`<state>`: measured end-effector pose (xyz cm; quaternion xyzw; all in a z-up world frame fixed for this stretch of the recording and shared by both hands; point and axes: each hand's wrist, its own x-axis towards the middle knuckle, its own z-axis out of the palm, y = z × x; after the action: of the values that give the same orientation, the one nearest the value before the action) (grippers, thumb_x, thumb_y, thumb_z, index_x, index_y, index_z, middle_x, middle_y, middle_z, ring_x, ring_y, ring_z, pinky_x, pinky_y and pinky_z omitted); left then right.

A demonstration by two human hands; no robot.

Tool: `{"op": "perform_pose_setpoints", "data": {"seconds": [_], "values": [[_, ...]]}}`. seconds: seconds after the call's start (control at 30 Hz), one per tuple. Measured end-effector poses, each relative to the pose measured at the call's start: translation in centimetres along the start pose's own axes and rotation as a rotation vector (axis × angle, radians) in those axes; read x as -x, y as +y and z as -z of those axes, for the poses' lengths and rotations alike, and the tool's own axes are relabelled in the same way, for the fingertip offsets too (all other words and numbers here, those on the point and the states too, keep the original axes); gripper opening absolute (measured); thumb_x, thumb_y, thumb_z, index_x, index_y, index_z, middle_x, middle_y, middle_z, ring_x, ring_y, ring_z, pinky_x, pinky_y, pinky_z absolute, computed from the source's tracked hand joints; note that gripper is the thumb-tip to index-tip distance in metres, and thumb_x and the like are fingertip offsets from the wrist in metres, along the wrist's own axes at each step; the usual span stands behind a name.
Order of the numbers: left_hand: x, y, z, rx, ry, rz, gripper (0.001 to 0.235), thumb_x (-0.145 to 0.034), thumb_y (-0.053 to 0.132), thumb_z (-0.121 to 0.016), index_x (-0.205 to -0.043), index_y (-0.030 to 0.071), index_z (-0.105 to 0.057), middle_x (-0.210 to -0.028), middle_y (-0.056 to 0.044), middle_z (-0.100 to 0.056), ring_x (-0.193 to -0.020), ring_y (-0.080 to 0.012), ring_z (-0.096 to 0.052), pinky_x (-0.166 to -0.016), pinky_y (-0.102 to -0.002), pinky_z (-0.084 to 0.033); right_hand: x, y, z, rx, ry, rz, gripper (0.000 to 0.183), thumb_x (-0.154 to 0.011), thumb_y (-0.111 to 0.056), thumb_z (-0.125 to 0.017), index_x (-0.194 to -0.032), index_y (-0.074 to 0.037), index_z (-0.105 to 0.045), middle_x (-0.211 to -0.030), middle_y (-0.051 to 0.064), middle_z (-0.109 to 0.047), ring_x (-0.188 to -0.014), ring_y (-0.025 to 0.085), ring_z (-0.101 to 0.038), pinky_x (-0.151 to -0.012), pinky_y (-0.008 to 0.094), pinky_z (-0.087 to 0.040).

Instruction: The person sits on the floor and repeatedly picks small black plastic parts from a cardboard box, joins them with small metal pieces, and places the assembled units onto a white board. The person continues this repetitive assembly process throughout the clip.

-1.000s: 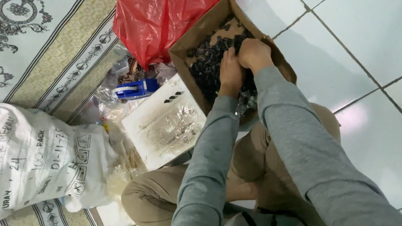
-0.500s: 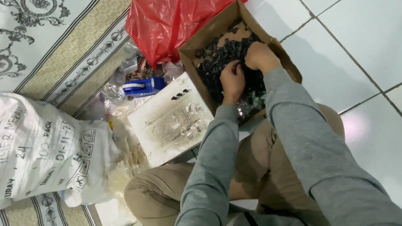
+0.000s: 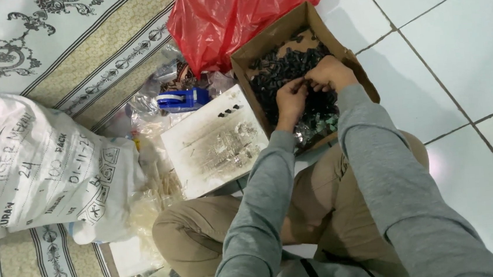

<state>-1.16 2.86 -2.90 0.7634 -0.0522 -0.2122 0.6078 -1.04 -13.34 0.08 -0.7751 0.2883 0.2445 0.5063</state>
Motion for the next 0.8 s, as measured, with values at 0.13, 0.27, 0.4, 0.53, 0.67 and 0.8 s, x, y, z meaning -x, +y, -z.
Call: {"op": "perform_pose_setpoints", "data": {"seconds": [0.13,0.27,0.4,0.53,0.67,0.8], "values": [[-0.5,-0.7,-0.1,-0.060,0.017,-0.004,0.028,-0.098,0.007,-0.065,-0.125,0.001,-0.072,-0.112,-0.024,-0.074,-0.096,-0.0284,-0.074,-0.080,-0.040,-0.063,1.1,-0.5,-0.1,0.096,0.022,0.002,0.047,-0.092,-0.036,-0.072,-0.106,0.008,-0.073,-0.102,0.025,-0.076,-0.088,0.033,-0.075,-0.067,0.041,-0.064],[-0.7,-0.8,0.0,-0.122,0.033,0.012,0.028,-0.099,0.015,-0.065,-0.126,0.009,-0.074,-0.118,-0.019,-0.074,-0.111,-0.0303,-0.071,-0.090,-0.042,-0.061,0.7,-0.9,-0.3,0.124,0.028,0.025,0.047,-0.093,-0.037,-0.073,-0.104,0.009,-0.073,-0.098,0.027,-0.075,-0.082,0.032,-0.074,-0.063,0.042,-0.063],[1.0,2.3,0.1,-0.177,0.028,-0.023,0.030,-0.097,0.017,-0.067,-0.123,0.003,-0.074,-0.116,-0.023,-0.075,-0.112,-0.0362,-0.071,-0.092,-0.046,-0.061,3.2,-2.0,-0.1,0.195,0.083,0.078,0.042,-0.096,-0.030,-0.066,-0.110,0.009,-0.072,-0.100,0.026,-0.075,-0.086,0.036,-0.073,-0.067,0.047,-0.063],[0.6,2.8,0.3,-0.236,0.076,-0.067,0.029,-0.097,0.013,-0.065,-0.120,-0.002,-0.074,-0.113,-0.025,-0.075,-0.107,-0.0375,-0.073,-0.089,-0.045,-0.062,2.5,-1.7,-0.9,0.272,0.156,0.143,0.038,-0.097,-0.017,-0.060,-0.117,0.013,-0.070,-0.109,0.031,-0.072,-0.095,0.042,-0.071,-0.073,0.052,-0.064],[2.6,6.2,2.0,-0.207,0.106,-0.110,0.028,-0.098,0.017,-0.063,-0.116,-0.001,-0.075,-0.110,-0.023,-0.076,-0.107,-0.0379,-0.073,-0.087,-0.046,-0.062,0.0,-0.1,-1.0,0.121,0.364,0.267,0.031,-0.103,-0.027,-0.060,-0.117,-0.001,-0.073,-0.099,0.021,-0.073,-0.087,0.032,-0.073,-0.061,0.043,-0.062],[5.0,8.8,6.6,-0.089,0.010,-0.224,0.026,-0.100,0.022,-0.065,-0.115,0.004,-0.075,-0.103,-0.020,-0.076,-0.098,-0.0341,-0.074,-0.079,-0.042,-0.062,7.2,-3.6,-1.0,-0.089,0.488,0.485,0.023,-0.107,-0.018,-0.060,-0.117,-0.001,-0.072,-0.094,0.017,-0.074,-0.077,0.023,-0.073,-0.058,0.033,-0.059]]}}
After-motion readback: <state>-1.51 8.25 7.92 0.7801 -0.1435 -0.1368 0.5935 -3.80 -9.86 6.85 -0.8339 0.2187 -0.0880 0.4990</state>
